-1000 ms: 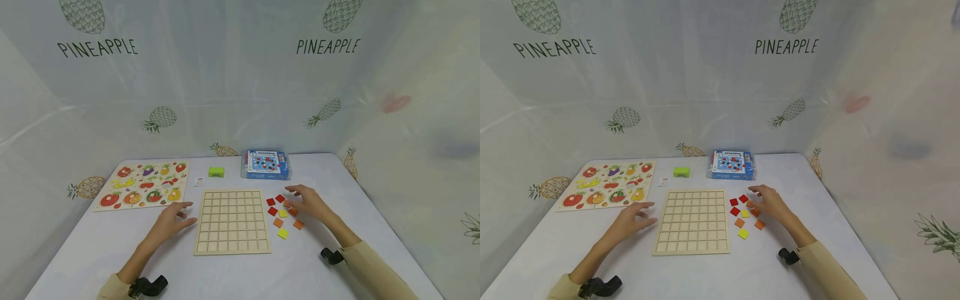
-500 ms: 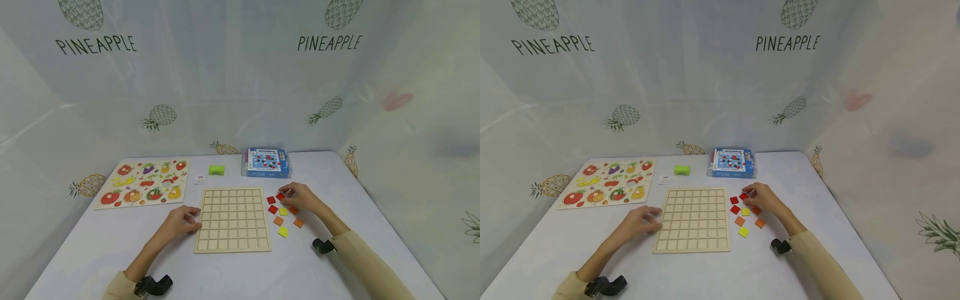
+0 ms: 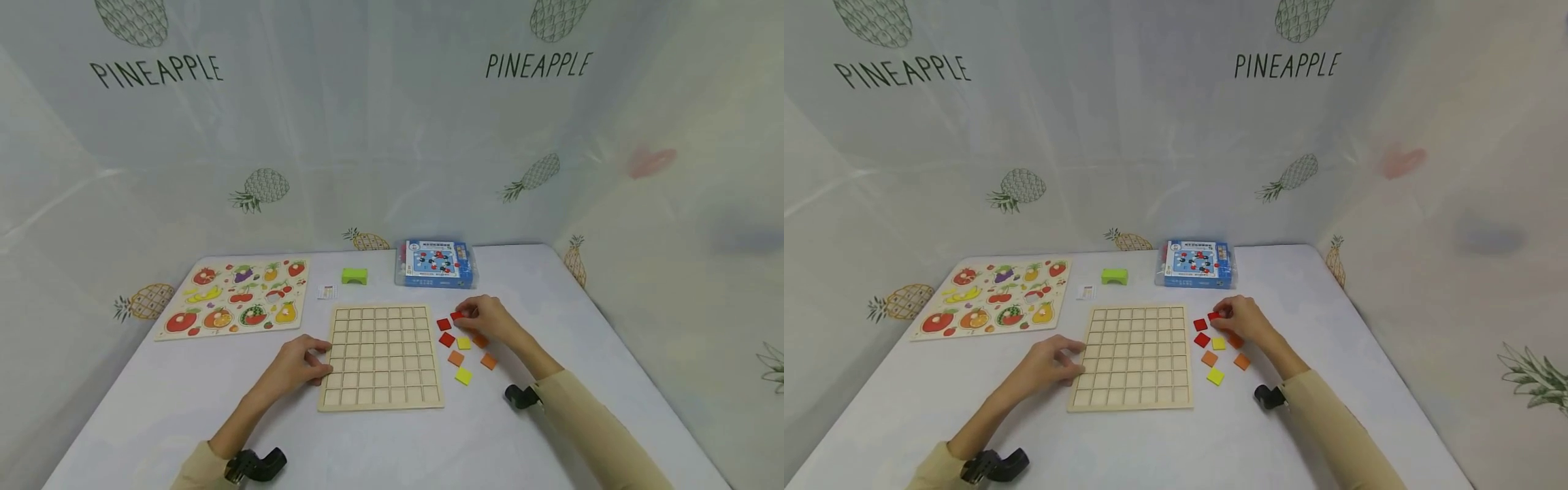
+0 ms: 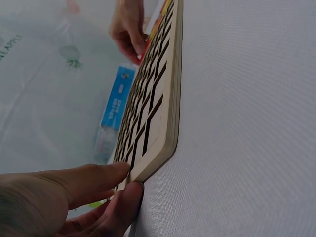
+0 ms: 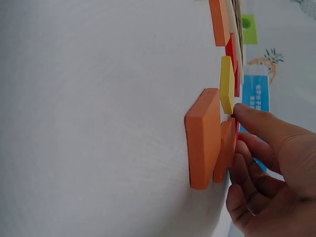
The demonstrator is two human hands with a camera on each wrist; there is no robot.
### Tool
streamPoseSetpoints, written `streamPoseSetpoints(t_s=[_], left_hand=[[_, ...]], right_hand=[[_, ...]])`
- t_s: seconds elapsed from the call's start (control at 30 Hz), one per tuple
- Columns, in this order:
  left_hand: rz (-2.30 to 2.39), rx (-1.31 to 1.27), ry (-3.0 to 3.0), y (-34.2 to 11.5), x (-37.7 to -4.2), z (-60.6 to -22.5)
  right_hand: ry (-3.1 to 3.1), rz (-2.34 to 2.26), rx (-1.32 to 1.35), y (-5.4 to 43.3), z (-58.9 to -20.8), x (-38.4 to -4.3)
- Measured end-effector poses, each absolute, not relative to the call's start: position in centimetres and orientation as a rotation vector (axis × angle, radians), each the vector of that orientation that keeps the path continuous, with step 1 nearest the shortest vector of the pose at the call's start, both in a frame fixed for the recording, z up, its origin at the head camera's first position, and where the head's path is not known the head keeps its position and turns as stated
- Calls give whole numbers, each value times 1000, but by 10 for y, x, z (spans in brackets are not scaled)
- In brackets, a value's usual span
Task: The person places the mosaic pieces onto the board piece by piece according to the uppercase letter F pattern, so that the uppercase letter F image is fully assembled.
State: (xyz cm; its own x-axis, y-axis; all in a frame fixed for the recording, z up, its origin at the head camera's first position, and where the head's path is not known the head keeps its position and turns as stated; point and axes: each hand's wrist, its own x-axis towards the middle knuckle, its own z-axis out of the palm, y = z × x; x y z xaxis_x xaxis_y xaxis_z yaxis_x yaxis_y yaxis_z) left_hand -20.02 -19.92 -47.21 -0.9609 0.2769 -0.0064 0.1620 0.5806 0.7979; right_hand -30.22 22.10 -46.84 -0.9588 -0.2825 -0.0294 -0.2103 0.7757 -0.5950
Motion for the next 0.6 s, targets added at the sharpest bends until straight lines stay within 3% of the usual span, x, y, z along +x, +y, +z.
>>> streamPoseSetpoints(t_s=[0.6], left_hand=[[1323, 356, 2681, -197, -203, -472]], right_hand=[[2847, -904, -501, 226, -468, -311]])
